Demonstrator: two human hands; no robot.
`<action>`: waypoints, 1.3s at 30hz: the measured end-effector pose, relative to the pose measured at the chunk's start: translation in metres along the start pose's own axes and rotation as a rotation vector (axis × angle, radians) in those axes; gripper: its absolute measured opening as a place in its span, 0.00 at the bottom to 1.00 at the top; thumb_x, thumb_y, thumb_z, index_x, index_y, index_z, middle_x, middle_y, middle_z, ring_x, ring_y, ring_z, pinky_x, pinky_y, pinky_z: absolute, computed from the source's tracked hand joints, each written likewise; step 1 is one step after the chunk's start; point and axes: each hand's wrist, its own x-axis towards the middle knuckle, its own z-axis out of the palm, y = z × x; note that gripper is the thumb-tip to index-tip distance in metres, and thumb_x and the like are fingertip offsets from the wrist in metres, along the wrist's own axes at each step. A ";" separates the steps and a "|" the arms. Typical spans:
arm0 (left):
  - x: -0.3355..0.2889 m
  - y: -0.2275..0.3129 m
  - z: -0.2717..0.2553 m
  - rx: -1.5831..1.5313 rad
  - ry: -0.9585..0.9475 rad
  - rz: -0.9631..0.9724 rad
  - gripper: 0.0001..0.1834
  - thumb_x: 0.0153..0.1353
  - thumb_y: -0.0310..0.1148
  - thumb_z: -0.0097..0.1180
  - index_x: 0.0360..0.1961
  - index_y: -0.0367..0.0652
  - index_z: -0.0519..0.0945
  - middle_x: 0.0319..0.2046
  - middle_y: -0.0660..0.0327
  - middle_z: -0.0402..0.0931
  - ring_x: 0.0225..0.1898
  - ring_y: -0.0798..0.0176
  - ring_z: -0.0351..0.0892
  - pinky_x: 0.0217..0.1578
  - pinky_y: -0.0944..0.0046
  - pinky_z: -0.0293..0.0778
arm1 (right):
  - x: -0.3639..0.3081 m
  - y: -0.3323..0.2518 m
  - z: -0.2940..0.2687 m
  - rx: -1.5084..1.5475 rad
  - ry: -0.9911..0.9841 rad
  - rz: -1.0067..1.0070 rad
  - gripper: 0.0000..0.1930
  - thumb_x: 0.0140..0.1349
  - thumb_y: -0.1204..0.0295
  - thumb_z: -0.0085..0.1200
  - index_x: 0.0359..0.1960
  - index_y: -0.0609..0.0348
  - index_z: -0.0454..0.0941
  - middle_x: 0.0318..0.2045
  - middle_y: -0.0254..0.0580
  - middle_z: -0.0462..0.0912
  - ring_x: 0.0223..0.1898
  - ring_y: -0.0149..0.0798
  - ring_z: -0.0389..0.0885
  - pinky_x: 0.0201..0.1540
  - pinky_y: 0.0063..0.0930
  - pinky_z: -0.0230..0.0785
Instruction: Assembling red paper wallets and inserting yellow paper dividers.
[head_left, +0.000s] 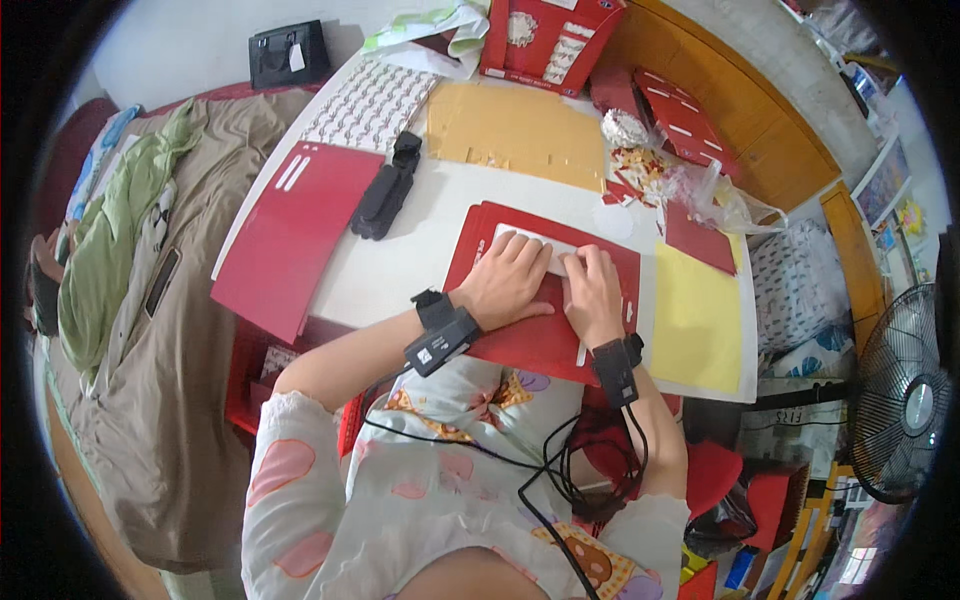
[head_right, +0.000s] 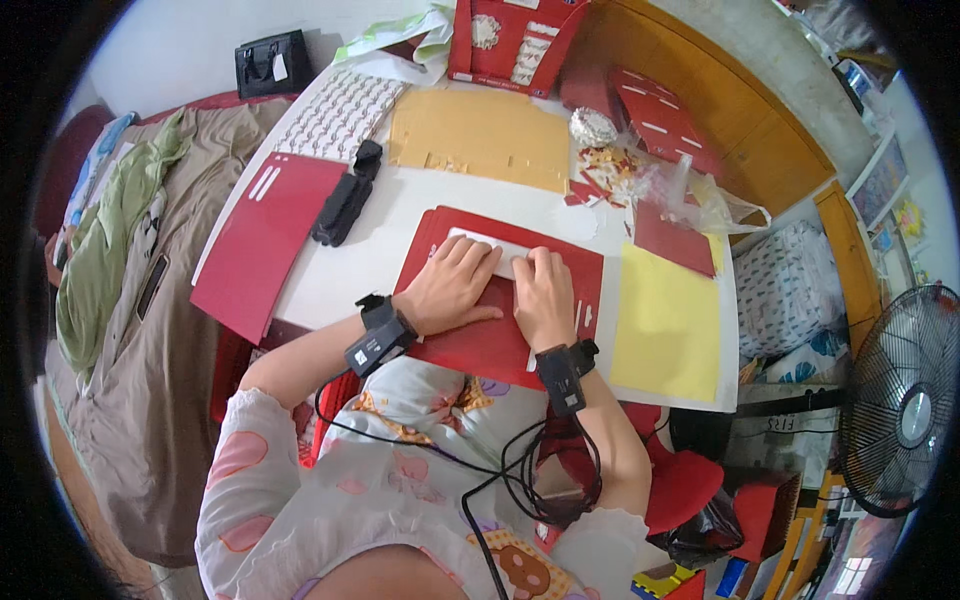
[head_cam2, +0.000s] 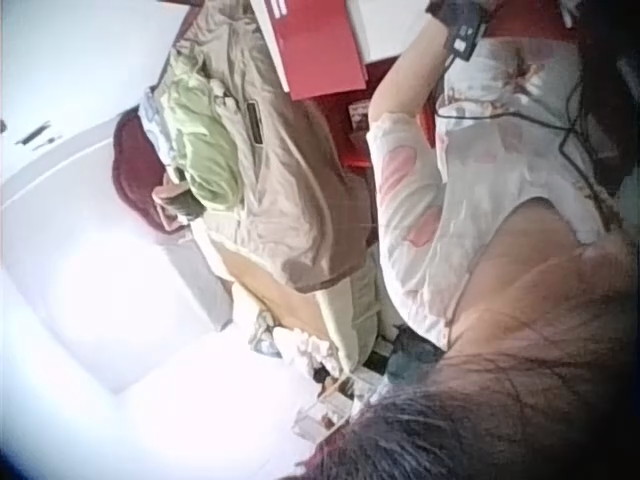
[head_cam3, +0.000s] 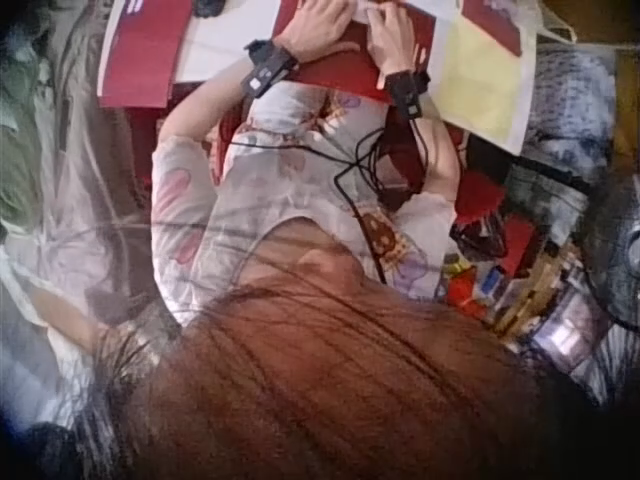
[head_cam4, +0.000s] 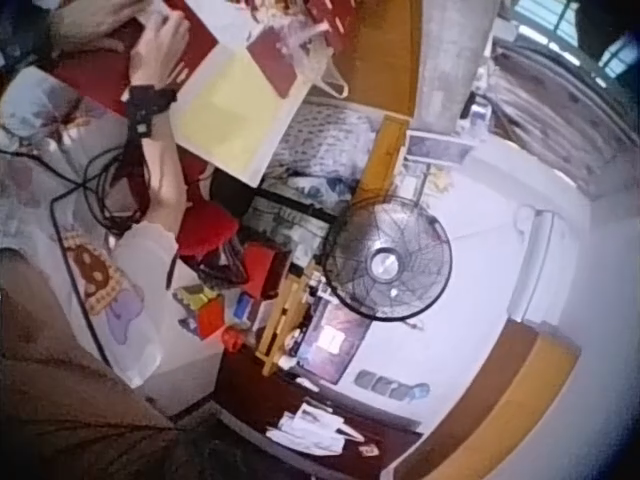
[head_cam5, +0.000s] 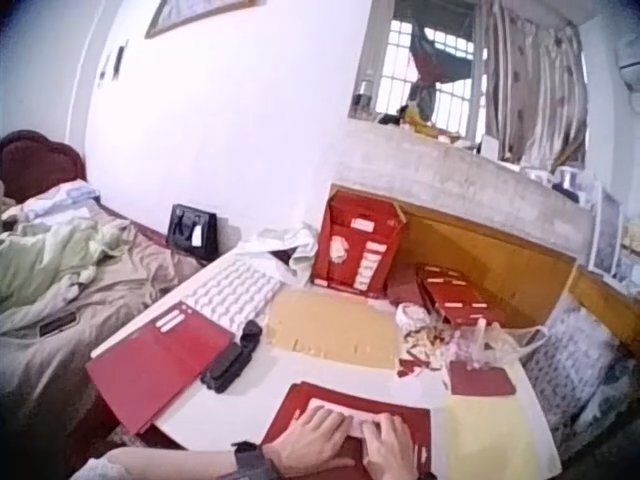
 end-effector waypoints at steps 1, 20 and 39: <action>0.002 0.002 0.001 0.008 0.001 0.012 0.42 0.44 0.51 0.64 0.52 0.29 0.67 0.45 0.49 0.67 0.48 0.49 0.66 0.53 0.53 0.62 | -0.001 0.001 0.001 -0.004 0.014 0.004 0.10 0.48 0.80 0.49 0.35 0.61 0.72 0.36 0.45 0.70 0.39 0.49 0.71 0.40 0.39 0.65; -0.004 0.003 0.018 0.048 -0.044 0.059 0.33 0.51 0.47 0.60 0.49 0.29 0.70 0.47 0.48 0.68 0.52 0.48 0.67 0.54 0.54 0.65 | -0.014 0.009 -0.005 -0.133 -0.149 -0.205 0.17 0.52 0.78 0.48 0.46 0.70 0.72 0.50 0.56 0.74 0.52 0.48 0.75 0.53 0.34 0.70; -0.007 0.000 -0.004 0.258 -0.032 0.057 0.36 0.55 0.53 0.54 0.52 0.30 0.70 0.49 0.46 0.71 0.56 0.47 0.67 0.63 0.42 0.50 | -0.021 0.011 -0.002 -0.015 -0.032 -0.060 0.16 0.56 0.71 0.52 0.44 0.68 0.73 0.48 0.53 0.76 0.52 0.48 0.74 0.54 0.41 0.65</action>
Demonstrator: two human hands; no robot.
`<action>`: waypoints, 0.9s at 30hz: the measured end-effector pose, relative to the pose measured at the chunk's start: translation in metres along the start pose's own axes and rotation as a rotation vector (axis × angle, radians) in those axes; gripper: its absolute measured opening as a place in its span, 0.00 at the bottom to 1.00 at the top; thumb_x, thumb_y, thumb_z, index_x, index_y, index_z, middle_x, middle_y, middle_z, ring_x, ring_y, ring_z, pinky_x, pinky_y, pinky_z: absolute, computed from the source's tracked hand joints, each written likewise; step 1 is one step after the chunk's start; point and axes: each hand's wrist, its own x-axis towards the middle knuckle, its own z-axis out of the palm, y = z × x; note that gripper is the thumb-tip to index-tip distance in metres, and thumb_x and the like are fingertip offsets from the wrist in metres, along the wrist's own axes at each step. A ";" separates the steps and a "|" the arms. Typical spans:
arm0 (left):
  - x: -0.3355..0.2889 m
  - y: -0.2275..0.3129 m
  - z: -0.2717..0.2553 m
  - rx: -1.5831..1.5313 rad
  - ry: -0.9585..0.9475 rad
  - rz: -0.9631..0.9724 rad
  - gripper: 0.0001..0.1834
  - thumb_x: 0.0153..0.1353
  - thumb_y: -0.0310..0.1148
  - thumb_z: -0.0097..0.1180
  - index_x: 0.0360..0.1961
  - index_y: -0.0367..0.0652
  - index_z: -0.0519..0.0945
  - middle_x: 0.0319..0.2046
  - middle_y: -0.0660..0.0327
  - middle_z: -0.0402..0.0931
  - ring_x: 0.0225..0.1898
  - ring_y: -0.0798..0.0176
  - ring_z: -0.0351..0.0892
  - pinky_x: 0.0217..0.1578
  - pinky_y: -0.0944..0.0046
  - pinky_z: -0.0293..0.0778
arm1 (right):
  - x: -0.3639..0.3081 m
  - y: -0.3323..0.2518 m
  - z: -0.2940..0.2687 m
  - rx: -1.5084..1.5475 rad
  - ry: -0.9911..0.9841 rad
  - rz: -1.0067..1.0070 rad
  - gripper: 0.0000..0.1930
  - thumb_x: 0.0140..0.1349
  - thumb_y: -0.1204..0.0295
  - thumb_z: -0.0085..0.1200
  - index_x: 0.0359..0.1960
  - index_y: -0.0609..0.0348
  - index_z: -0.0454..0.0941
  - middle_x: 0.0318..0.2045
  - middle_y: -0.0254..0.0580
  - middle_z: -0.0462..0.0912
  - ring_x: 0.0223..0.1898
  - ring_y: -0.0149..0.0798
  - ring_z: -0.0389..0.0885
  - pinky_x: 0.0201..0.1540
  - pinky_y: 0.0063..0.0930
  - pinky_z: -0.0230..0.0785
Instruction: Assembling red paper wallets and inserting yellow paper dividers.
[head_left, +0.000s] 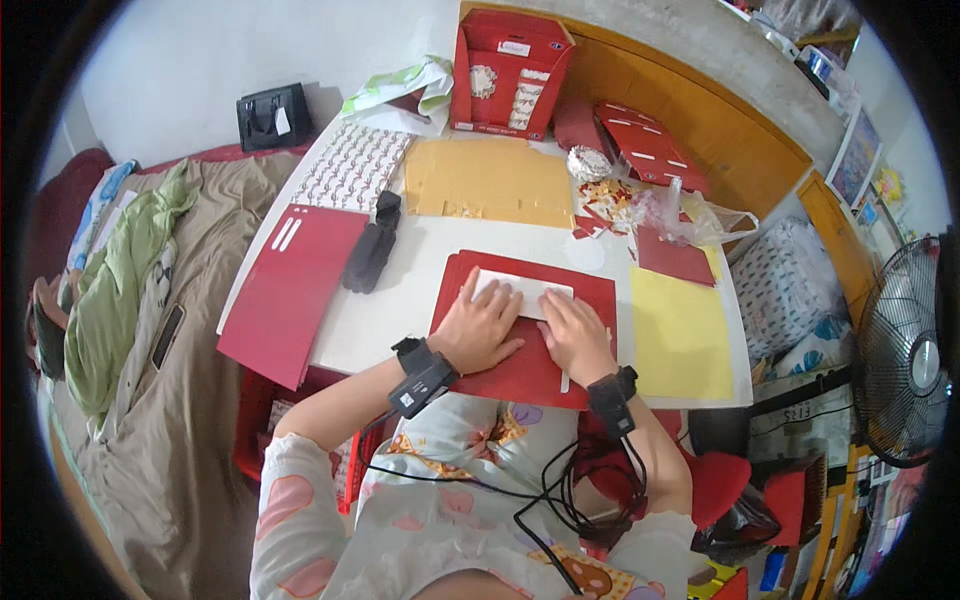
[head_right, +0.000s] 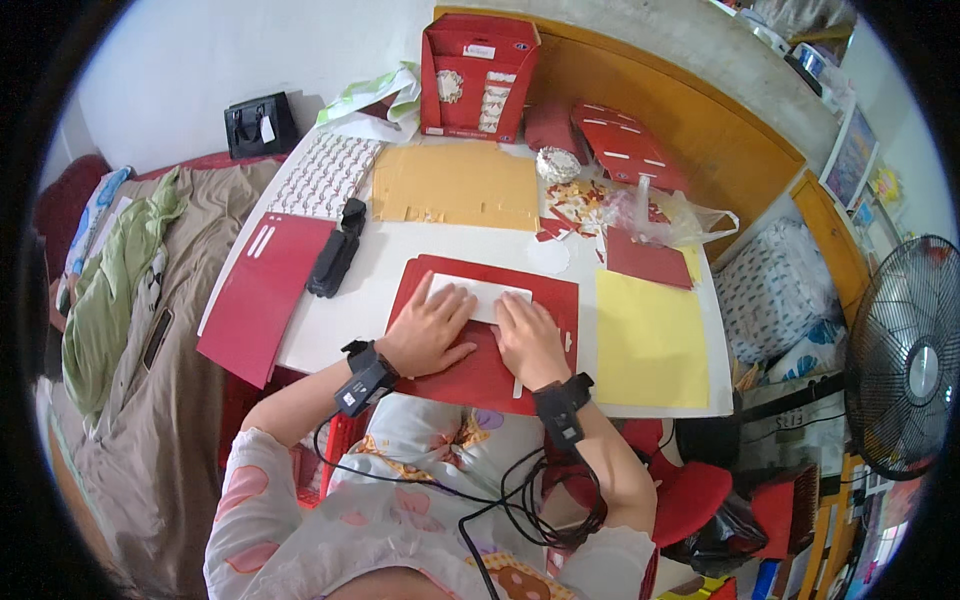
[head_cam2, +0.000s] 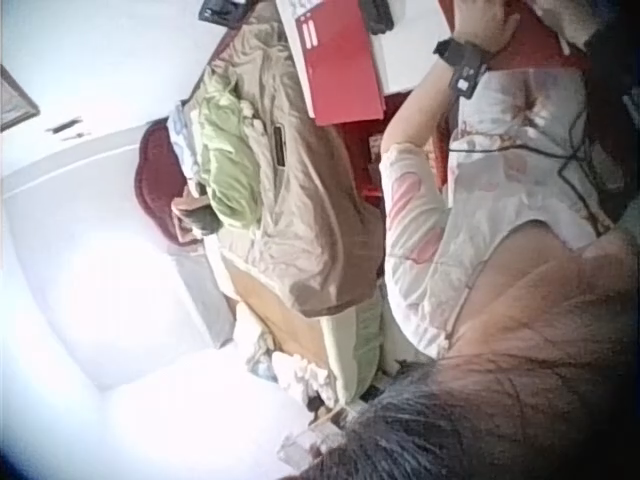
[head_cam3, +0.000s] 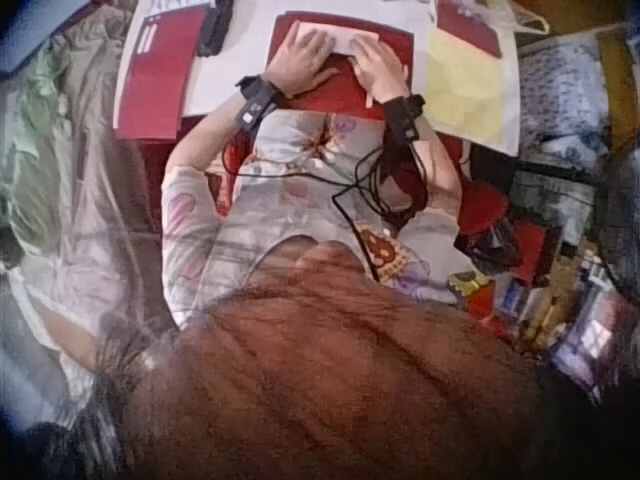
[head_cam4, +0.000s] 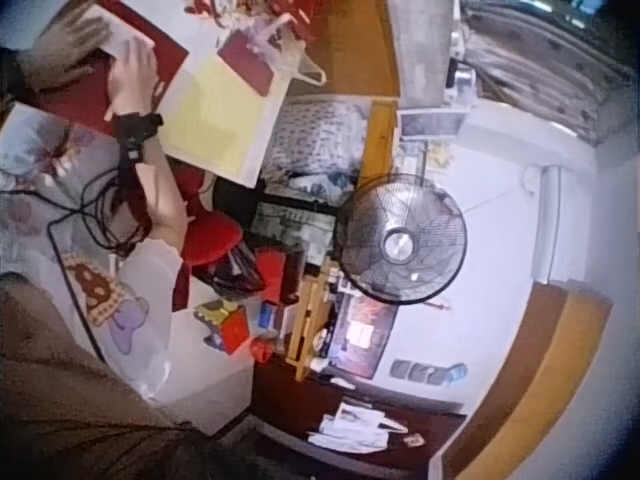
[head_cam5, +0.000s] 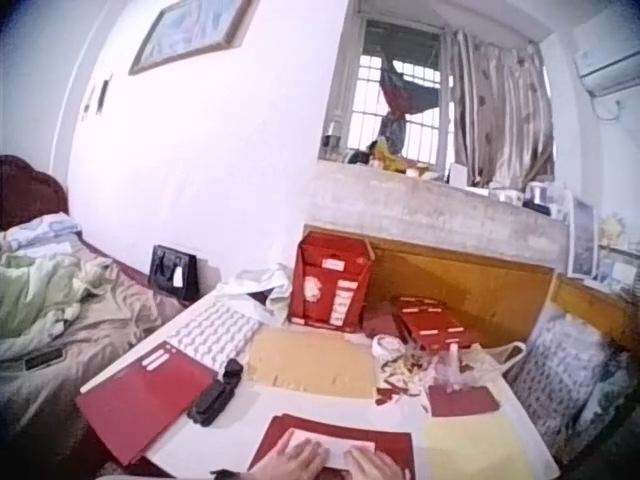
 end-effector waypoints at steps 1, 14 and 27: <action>0.002 0.003 0.004 -0.027 0.019 0.029 0.35 0.55 0.52 0.55 0.52 0.31 0.70 0.49 0.46 0.71 0.55 0.48 0.68 0.62 0.42 0.52 | 0.003 -0.001 0.004 -0.089 0.066 -0.046 0.14 0.53 0.76 0.50 0.41 0.68 0.75 0.45 0.50 0.77 0.49 0.45 0.76 0.51 0.36 0.69; -0.008 0.016 0.004 -0.085 -0.005 0.102 0.31 0.49 0.41 0.62 0.48 0.27 0.70 0.45 0.47 0.70 0.46 0.47 0.72 0.49 0.57 0.71 | -0.012 -0.022 -0.018 -0.222 0.000 -0.142 0.15 0.51 0.76 0.49 0.41 0.70 0.74 0.40 0.49 0.77 0.44 0.41 0.78 0.50 0.31 0.71; -0.017 0.000 -0.018 -0.436 -0.164 0.070 0.36 0.52 0.39 0.62 0.58 0.30 0.63 0.57 0.40 0.62 0.59 0.40 0.63 0.59 0.49 0.62 | -0.026 -0.013 -0.017 0.111 0.009 -0.052 0.16 0.56 0.74 0.51 0.46 0.69 0.72 0.46 0.55 0.77 0.48 0.49 0.77 0.49 0.35 0.73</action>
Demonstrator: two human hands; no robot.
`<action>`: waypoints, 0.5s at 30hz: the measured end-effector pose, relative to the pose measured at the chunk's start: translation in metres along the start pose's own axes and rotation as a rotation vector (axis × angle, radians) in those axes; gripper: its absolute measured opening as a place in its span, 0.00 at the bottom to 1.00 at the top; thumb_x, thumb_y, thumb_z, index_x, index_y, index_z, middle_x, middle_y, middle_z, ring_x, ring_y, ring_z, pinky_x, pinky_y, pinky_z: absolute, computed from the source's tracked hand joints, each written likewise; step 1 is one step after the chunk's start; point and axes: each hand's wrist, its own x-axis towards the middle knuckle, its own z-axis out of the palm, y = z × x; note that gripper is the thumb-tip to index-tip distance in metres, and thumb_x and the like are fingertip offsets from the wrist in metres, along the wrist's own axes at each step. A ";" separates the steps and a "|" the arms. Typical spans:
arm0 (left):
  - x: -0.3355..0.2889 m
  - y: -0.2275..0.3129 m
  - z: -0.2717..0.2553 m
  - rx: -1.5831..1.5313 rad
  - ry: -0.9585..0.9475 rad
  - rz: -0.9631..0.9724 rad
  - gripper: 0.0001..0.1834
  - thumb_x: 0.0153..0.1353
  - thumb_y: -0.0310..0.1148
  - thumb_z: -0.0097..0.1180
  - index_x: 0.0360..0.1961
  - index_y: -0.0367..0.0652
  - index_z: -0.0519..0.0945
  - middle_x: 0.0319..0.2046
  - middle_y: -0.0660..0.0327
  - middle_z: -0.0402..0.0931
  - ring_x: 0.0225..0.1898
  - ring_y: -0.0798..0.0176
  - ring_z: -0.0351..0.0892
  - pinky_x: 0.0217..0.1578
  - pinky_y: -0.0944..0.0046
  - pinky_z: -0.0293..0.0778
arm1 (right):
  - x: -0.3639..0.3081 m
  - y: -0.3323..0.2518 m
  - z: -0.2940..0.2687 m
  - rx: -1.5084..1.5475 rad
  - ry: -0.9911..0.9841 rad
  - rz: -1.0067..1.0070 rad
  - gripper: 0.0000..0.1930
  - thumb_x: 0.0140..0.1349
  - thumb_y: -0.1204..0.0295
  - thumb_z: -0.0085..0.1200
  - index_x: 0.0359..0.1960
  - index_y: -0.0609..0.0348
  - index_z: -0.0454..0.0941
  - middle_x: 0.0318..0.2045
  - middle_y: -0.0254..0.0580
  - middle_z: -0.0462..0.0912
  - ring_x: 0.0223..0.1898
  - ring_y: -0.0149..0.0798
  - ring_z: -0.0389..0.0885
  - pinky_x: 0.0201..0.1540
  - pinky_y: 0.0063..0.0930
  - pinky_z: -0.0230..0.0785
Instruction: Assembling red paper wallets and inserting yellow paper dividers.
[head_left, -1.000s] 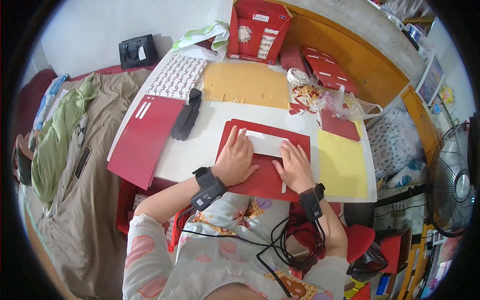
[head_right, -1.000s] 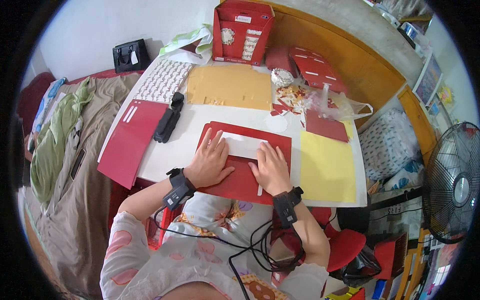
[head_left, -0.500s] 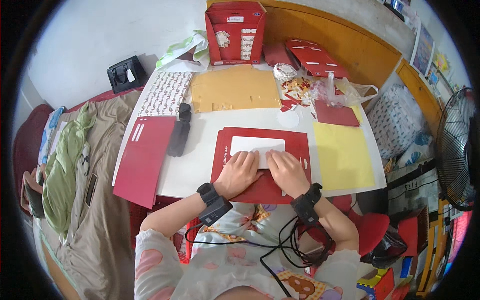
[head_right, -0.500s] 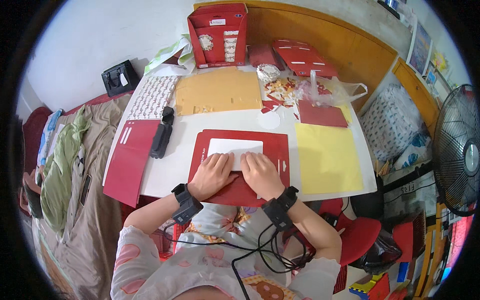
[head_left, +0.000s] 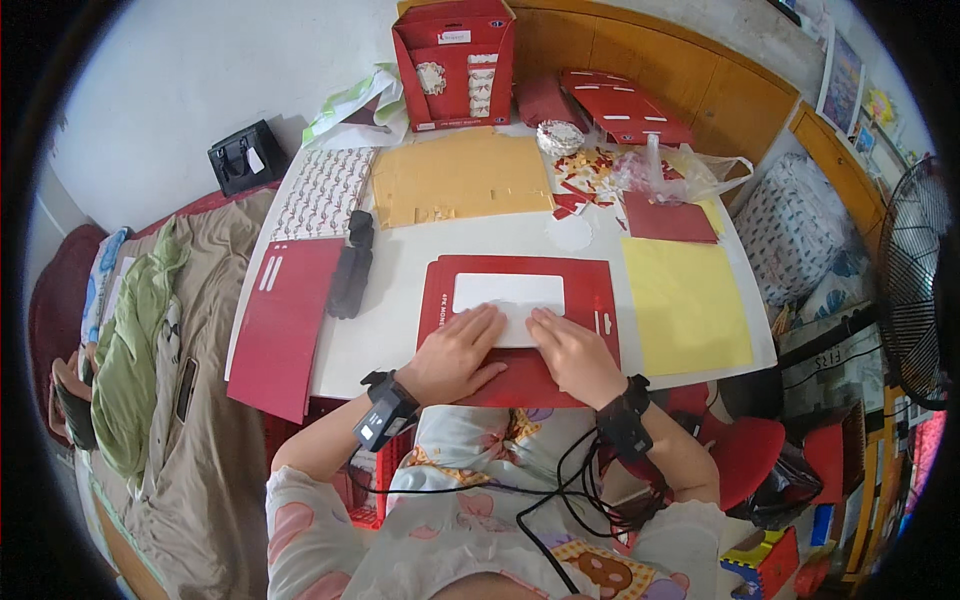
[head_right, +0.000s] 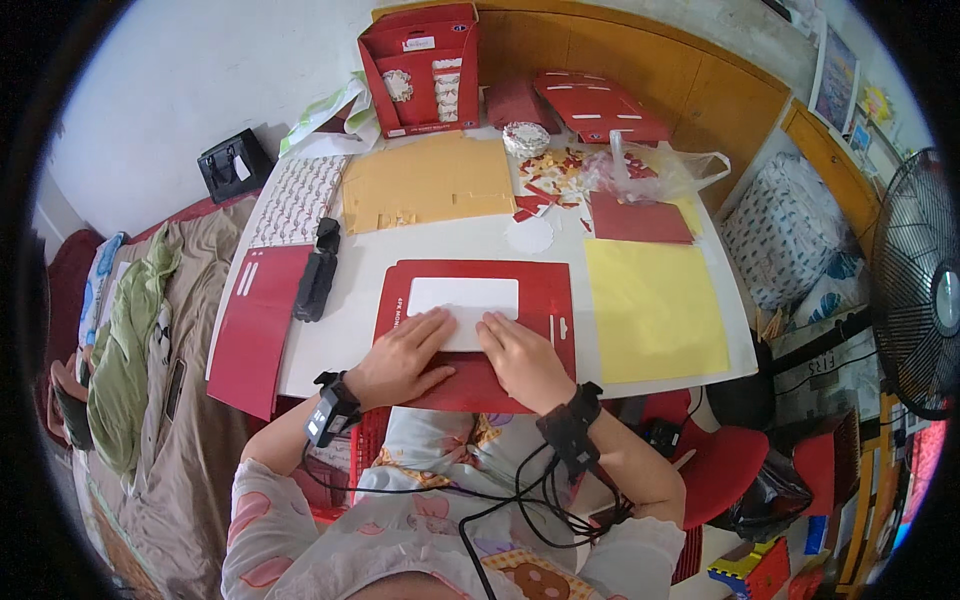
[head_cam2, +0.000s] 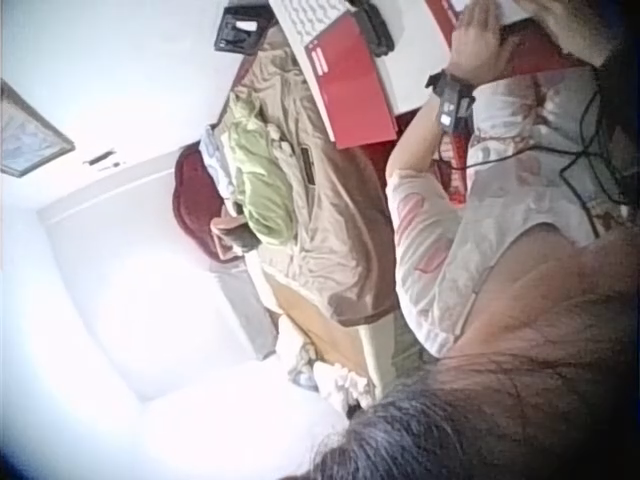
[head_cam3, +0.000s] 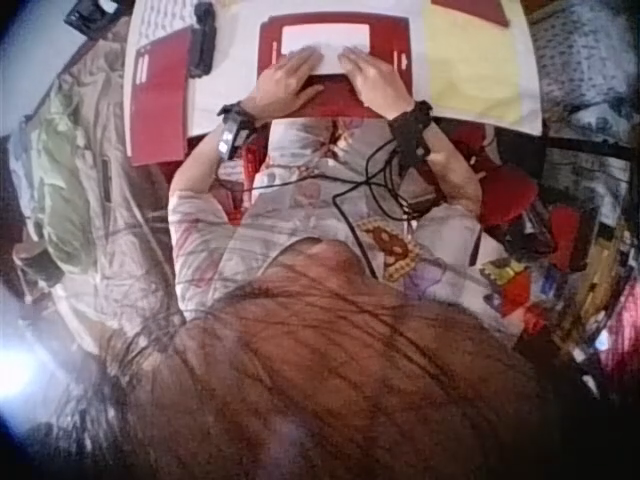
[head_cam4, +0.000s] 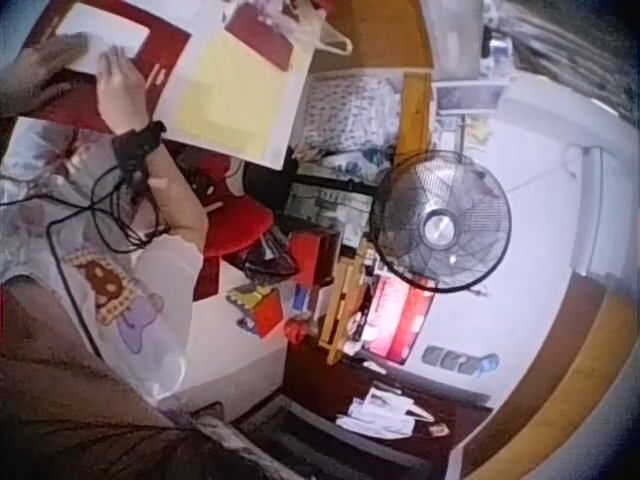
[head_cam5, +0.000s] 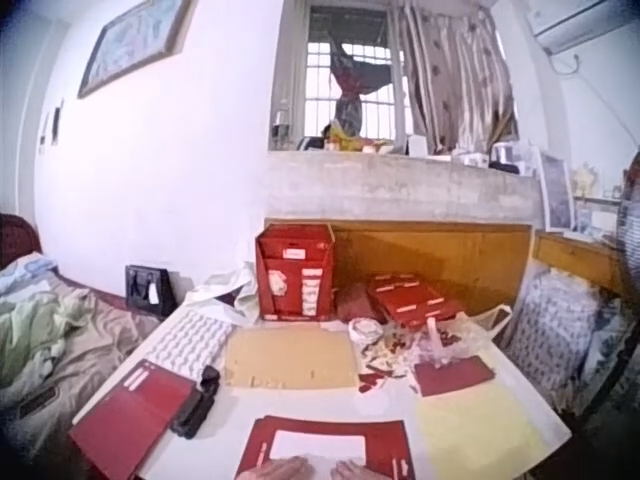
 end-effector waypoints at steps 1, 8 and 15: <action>0.003 0.002 -0.005 0.004 0.002 0.006 0.36 0.52 0.39 0.62 0.58 0.30 0.63 0.57 0.40 0.62 0.59 0.40 0.63 0.59 0.49 0.62 | 0.005 0.002 -0.003 -0.005 0.005 0.000 0.16 0.56 0.74 0.51 0.46 0.69 0.72 0.46 0.55 0.77 0.48 0.49 0.77 0.49 0.35 0.73; 0.003 0.025 -0.032 0.335 0.298 -0.110 0.35 0.49 0.41 0.63 0.56 0.35 0.66 0.53 0.48 0.67 0.55 0.47 0.66 0.55 0.50 0.62 | 0.040 0.002 -0.012 0.193 0.098 0.264 0.14 0.58 0.73 0.50 0.47 0.58 0.71 0.41 0.49 0.77 0.30 0.50 0.80 0.28 0.39 0.74; -0.016 0.038 -0.019 0.272 -0.013 -0.092 0.27 0.55 0.50 0.57 0.44 0.34 0.76 0.35 0.55 0.72 0.37 0.54 0.72 0.40 0.55 0.68 | 0.009 -0.003 -0.011 -0.324 -0.106 -0.025 0.15 0.56 0.70 0.49 0.37 0.71 0.78 0.50 0.52 0.73 0.56 0.46 0.66 0.58 0.41 0.60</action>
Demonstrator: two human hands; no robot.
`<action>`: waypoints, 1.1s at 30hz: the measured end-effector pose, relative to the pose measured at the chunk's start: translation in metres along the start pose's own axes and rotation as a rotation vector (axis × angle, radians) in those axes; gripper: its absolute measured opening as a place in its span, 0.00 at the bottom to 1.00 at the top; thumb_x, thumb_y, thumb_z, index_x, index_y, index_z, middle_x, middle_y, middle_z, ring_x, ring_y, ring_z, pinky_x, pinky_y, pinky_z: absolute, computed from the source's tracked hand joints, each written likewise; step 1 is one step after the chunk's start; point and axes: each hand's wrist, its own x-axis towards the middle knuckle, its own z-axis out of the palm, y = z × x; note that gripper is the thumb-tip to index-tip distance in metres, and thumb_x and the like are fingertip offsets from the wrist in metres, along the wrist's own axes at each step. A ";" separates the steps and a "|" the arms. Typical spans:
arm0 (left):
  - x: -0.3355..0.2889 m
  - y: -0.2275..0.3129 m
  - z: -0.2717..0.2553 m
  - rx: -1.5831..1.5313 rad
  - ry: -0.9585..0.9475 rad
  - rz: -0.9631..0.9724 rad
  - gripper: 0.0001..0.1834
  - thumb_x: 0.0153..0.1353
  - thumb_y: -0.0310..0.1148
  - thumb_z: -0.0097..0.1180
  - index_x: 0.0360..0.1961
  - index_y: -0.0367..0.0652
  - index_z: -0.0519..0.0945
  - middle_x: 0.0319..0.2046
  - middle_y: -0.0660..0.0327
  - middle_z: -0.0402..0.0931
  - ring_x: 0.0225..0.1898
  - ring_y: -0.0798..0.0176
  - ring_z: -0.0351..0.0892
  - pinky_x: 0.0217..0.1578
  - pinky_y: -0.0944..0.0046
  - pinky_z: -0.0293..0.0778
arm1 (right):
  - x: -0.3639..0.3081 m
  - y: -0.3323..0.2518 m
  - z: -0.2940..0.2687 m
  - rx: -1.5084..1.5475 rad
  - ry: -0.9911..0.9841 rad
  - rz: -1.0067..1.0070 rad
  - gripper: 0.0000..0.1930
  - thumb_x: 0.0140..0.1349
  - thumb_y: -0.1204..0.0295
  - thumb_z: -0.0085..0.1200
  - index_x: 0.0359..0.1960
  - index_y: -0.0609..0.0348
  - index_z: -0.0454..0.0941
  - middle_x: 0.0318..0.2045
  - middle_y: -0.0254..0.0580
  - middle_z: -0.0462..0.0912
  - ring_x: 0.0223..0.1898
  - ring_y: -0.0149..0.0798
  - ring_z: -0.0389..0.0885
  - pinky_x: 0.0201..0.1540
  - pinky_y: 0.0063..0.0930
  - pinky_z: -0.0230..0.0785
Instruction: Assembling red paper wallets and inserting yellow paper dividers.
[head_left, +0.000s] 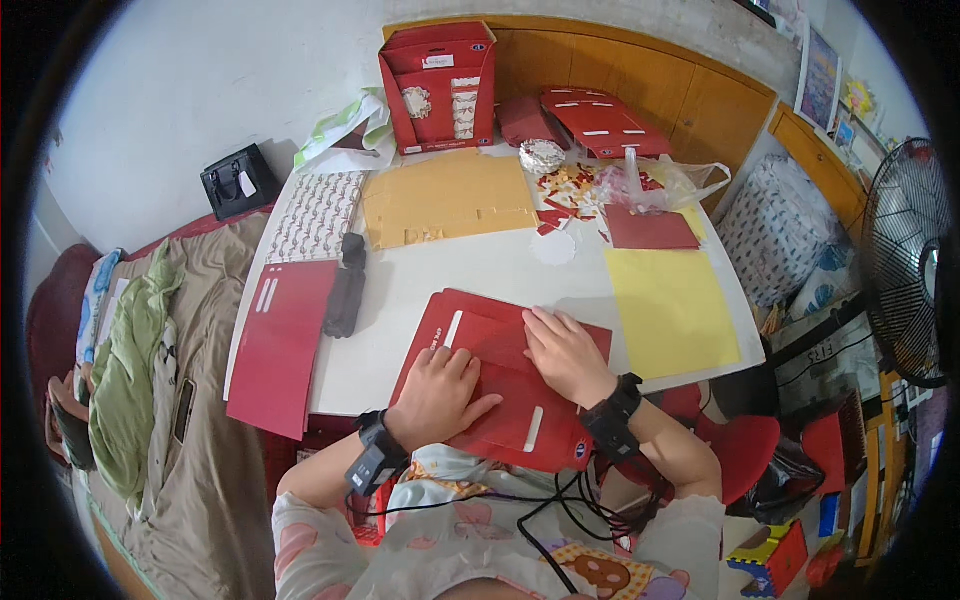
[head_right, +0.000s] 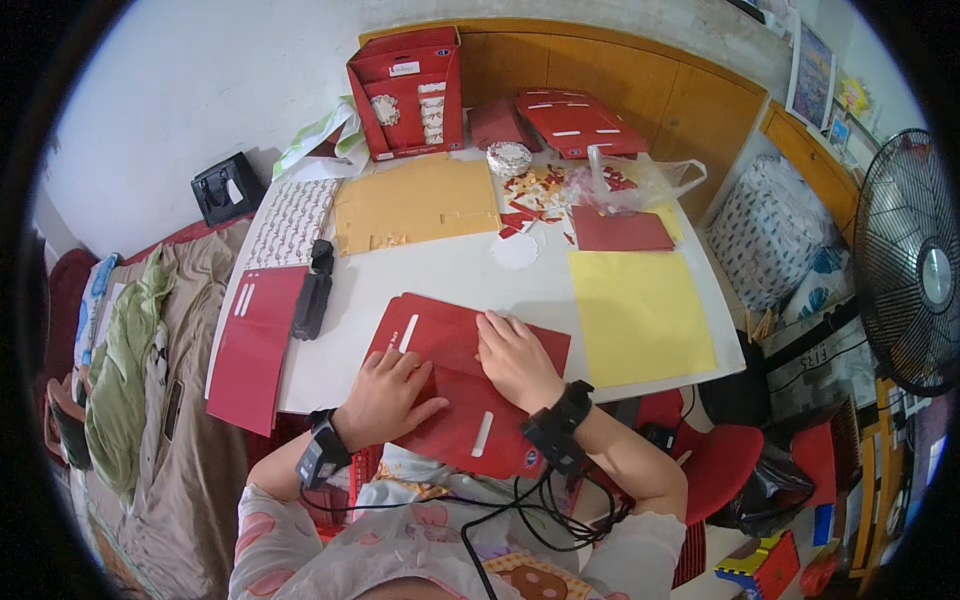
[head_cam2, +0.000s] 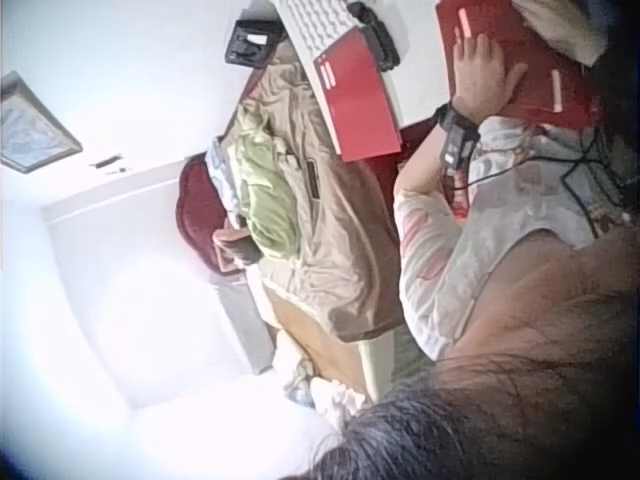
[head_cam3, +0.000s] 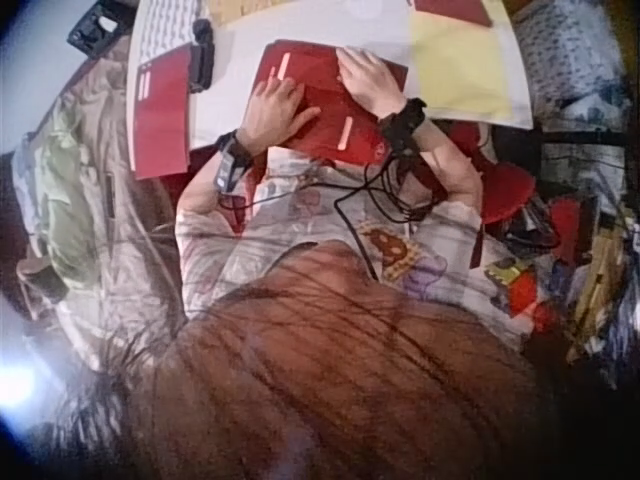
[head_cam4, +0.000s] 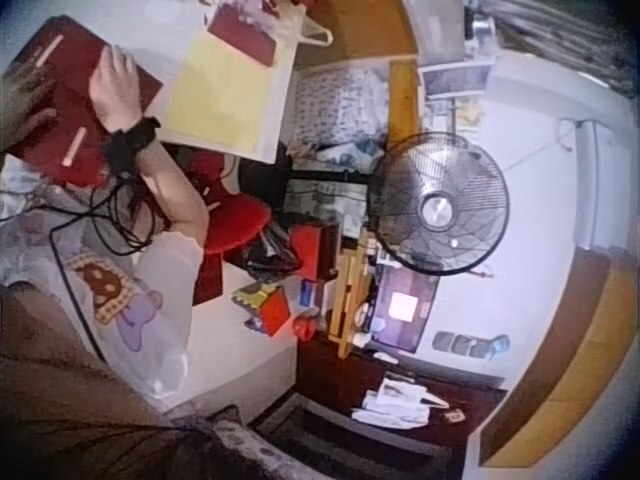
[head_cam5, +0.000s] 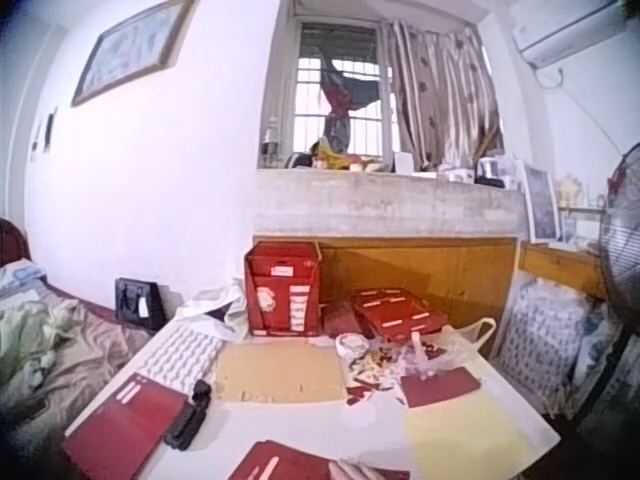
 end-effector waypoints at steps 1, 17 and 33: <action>0.000 0.002 0.000 0.000 0.001 -0.003 0.27 0.55 0.50 0.57 0.44 0.34 0.76 0.35 0.55 0.72 0.37 0.54 0.72 0.40 0.55 0.68 | -0.005 0.001 -0.003 0.069 -0.007 -0.012 0.15 0.56 0.68 0.50 0.38 0.71 0.78 0.50 0.52 0.74 0.56 0.47 0.66 0.59 0.41 0.59; 0.038 -0.016 0.039 0.038 -0.020 0.019 0.35 0.60 0.59 0.43 0.64 0.52 0.63 0.61 0.41 0.56 0.57 0.41 0.58 0.57 0.46 0.53 | -0.027 -0.029 -0.041 0.617 -0.053 -0.177 0.14 0.56 0.66 0.55 0.38 0.65 0.79 0.40 0.48 0.81 0.48 0.44 0.76 0.54 0.39 0.65; 0.055 -0.050 0.042 -0.395 -0.092 0.145 0.65 0.36 0.67 0.64 0.66 0.34 0.50 0.64 0.34 0.45 0.66 0.35 0.47 0.65 0.45 0.47 | 0.026 0.040 0.019 1.509 0.137 0.913 0.22 0.61 0.76 0.51 0.57 0.61 0.63 0.60 0.48 0.64 0.58 0.36 0.65 0.52 0.28 0.63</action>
